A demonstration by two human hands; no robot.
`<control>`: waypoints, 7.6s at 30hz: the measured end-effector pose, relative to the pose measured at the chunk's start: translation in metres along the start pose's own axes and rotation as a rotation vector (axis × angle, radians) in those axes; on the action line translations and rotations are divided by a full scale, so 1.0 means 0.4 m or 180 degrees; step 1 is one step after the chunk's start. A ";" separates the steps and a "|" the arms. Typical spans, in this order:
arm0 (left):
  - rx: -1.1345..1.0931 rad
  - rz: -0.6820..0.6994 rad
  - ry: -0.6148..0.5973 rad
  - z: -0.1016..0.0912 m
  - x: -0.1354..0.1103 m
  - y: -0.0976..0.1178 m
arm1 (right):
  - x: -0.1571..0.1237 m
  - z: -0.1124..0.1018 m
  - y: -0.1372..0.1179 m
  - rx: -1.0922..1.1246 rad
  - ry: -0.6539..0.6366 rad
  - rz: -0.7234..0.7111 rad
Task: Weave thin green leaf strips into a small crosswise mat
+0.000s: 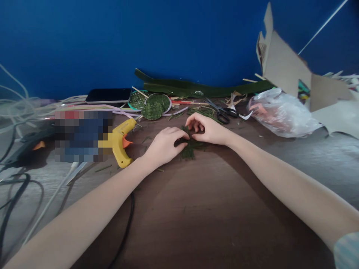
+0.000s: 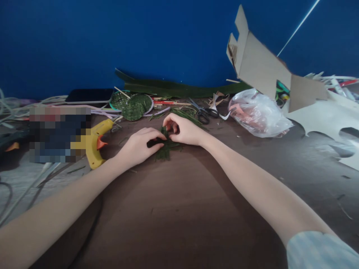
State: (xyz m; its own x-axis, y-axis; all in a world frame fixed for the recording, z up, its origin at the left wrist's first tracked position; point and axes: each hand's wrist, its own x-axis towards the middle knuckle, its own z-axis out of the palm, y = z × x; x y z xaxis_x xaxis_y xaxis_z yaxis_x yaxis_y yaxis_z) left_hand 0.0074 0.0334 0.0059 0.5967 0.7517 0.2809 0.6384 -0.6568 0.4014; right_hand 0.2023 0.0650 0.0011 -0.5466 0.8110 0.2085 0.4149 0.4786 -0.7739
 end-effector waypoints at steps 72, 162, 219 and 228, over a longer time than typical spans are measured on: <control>0.0851 -0.0888 0.0160 0.005 -0.005 0.014 | -0.008 0.005 -0.017 -0.0792 -0.0222 -0.0015; -0.0755 -0.1017 0.0537 -0.017 -0.005 0.009 | 0.019 -0.056 0.072 0.0120 0.1908 0.0597; -0.0012 -0.0989 0.0093 -0.001 0.002 -0.005 | 0.001 0.040 -0.032 -0.0820 0.0174 -0.0025; 0.0034 -0.0950 0.0086 -0.001 0.000 -0.007 | 0.003 0.033 -0.025 -0.0445 0.0448 -0.0102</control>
State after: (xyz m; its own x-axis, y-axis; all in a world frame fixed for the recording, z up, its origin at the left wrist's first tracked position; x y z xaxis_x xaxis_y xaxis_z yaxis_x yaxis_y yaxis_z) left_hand 0.0053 0.0353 0.0051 0.3689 0.9128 0.1752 0.7888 -0.4071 0.4605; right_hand 0.1879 0.0569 0.0012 -0.4583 0.8289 0.3208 0.5012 0.5391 -0.6769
